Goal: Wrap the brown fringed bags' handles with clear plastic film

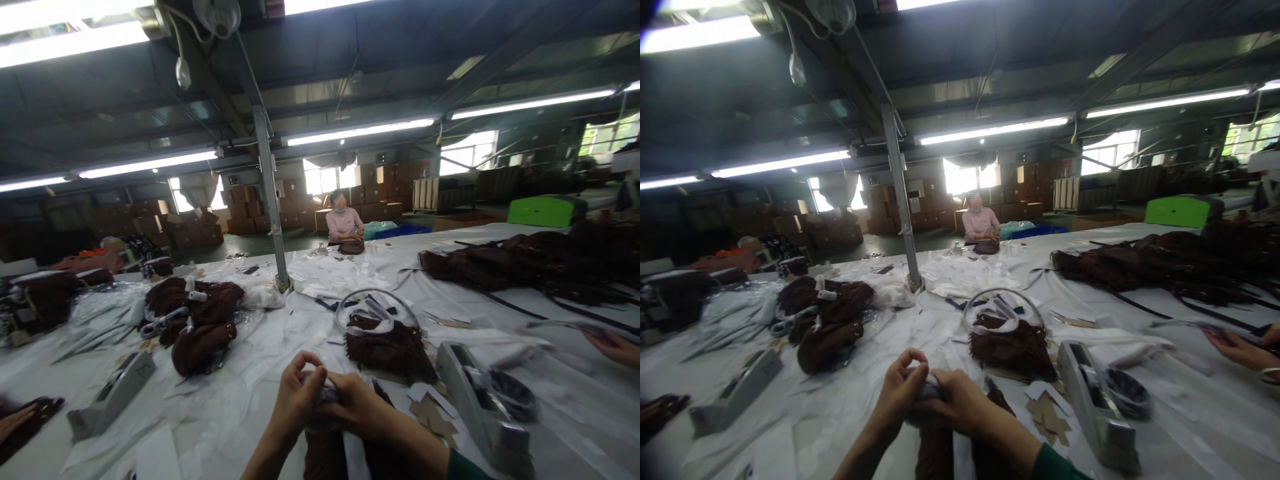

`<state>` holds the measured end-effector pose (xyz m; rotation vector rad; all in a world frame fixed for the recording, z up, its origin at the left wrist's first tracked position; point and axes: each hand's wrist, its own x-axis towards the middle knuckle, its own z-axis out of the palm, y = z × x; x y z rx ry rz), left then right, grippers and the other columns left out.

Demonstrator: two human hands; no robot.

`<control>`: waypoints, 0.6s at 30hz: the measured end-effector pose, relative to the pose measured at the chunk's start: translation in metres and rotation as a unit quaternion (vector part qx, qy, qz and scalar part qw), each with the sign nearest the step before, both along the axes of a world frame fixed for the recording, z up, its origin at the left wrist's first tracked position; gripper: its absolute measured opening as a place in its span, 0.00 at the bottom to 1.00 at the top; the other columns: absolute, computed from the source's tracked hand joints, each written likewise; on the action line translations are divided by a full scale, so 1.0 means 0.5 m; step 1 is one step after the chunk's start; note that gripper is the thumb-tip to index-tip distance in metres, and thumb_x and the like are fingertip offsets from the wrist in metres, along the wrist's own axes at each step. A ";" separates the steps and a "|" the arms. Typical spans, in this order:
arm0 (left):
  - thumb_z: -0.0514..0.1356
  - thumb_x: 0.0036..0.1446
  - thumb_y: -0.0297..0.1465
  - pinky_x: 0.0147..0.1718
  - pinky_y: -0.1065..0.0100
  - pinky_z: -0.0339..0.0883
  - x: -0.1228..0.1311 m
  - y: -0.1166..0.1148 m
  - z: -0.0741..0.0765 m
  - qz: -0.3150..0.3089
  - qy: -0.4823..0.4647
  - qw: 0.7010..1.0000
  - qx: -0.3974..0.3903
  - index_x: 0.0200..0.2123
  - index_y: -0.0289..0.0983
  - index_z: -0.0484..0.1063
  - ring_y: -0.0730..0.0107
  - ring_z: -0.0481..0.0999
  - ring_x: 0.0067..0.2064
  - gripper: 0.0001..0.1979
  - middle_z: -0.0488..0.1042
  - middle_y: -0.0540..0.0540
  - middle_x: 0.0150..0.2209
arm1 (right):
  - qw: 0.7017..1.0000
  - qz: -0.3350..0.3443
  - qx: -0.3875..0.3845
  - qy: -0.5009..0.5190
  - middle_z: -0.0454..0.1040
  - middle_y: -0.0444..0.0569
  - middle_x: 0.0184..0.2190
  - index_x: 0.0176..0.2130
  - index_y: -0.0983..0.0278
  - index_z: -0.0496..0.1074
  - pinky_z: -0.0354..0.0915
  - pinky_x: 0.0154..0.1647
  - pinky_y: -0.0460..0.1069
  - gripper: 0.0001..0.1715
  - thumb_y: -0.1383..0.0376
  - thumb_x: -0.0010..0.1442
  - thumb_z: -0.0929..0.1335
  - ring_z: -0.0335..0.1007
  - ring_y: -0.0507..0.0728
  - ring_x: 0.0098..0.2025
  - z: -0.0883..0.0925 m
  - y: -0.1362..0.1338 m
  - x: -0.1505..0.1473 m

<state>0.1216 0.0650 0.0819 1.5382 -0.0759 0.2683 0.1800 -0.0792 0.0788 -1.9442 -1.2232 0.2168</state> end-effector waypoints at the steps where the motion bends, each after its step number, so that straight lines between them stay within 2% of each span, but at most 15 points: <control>1: 0.61 0.53 0.48 0.18 0.77 0.49 0.003 -0.003 -0.009 0.009 -0.005 0.999 -0.048 0.34 0.38 0.61 0.79 0.58 0.18 0.20 0.64 0.57 0.18 | 1.000 0.014 -0.001 0.014 0.76 0.45 0.32 0.40 0.68 0.73 0.61 0.30 0.44 0.16 0.58 0.57 0.67 0.70 0.54 0.31 0.005 -0.002 0.002; 3: 0.61 0.52 0.50 0.18 0.77 0.49 0.011 -0.005 -0.025 0.023 -0.007 0.995 -0.093 0.34 0.39 0.60 0.79 0.57 0.18 0.22 0.61 0.59 0.18 | 0.999 -0.006 -0.033 0.005 0.76 0.45 0.31 0.39 0.68 0.73 0.61 0.30 0.44 0.16 0.57 0.58 0.67 0.70 0.55 0.32 0.005 -0.007 0.007; 5: 0.59 0.53 0.51 0.20 0.76 0.51 0.017 -0.002 -0.034 0.015 0.004 0.998 -0.055 0.37 0.38 0.62 0.77 0.60 0.19 0.22 0.62 0.58 0.18 | 0.994 -0.072 -0.080 -0.036 0.76 0.47 0.31 0.39 0.67 0.73 0.60 0.30 0.45 0.14 0.59 0.59 0.66 0.72 0.56 0.33 -0.010 -0.013 0.009; 8: 0.55 0.57 0.47 0.28 0.70 0.59 0.013 0.011 -0.029 -0.023 0.002 0.989 0.149 0.38 0.37 0.69 0.69 0.68 0.28 0.19 0.71 0.50 0.25 | 0.969 -0.161 -0.147 -0.114 0.77 0.50 0.31 0.42 0.66 0.71 0.58 0.30 0.47 0.13 0.60 0.59 0.66 0.74 0.59 0.33 -0.049 -0.021 0.009; 11: 0.53 0.60 0.42 0.38 0.64 0.57 -0.006 0.023 -0.011 -0.025 0.006 0.933 0.358 0.32 0.38 0.73 0.59 0.69 0.38 0.16 0.75 0.44 0.31 | 0.954 -0.173 -0.164 -0.184 0.77 0.51 0.30 0.42 0.66 0.70 0.58 0.29 0.48 0.17 0.57 0.56 0.70 0.74 0.61 0.32 -0.088 -0.022 0.007; 13: 0.53 0.60 0.40 0.38 0.64 0.55 -0.022 0.028 -0.002 -0.017 0.026 0.904 0.426 0.32 0.40 0.73 0.56 0.69 0.39 0.14 0.75 0.44 0.31 | 0.944 -0.174 -0.146 -0.238 0.75 0.50 0.29 0.40 0.65 0.69 0.58 0.28 0.48 0.15 0.57 0.57 0.70 0.73 0.60 0.31 -0.108 -0.017 0.004; 15: 0.55 0.59 0.40 0.36 0.65 0.54 -0.038 0.032 0.002 -0.015 0.042 0.897 0.441 0.32 0.40 0.71 0.57 0.69 0.38 0.11 0.75 0.44 0.32 | 0.930 -0.172 -0.124 -0.299 0.73 0.48 0.28 0.39 0.64 0.68 0.57 0.27 0.48 0.09 0.61 0.61 0.68 0.72 0.58 0.30 -0.123 -0.010 -0.001; 17: 0.55 0.59 0.40 0.34 0.66 0.54 -0.051 0.034 -0.002 -0.033 0.057 0.908 0.414 0.33 0.40 0.68 0.60 0.69 0.36 0.10 0.74 0.45 0.33 | 0.915 -0.172 -0.109 -0.349 0.72 0.47 0.28 0.39 0.63 0.67 0.56 0.27 0.47 0.02 0.67 0.63 0.65 0.70 0.56 0.28 -0.132 -0.003 -0.010; 18: 0.55 0.59 0.39 0.34 0.67 0.55 -0.057 0.034 -0.006 -0.053 0.063 0.918 0.388 0.34 0.39 0.67 0.62 0.69 0.35 0.09 0.74 0.46 0.34 | 0.908 -0.177 -0.105 -0.364 0.71 0.47 0.28 0.39 0.63 0.67 0.56 0.27 0.47 0.03 0.69 0.62 0.64 0.69 0.56 0.28 -0.135 0.001 -0.015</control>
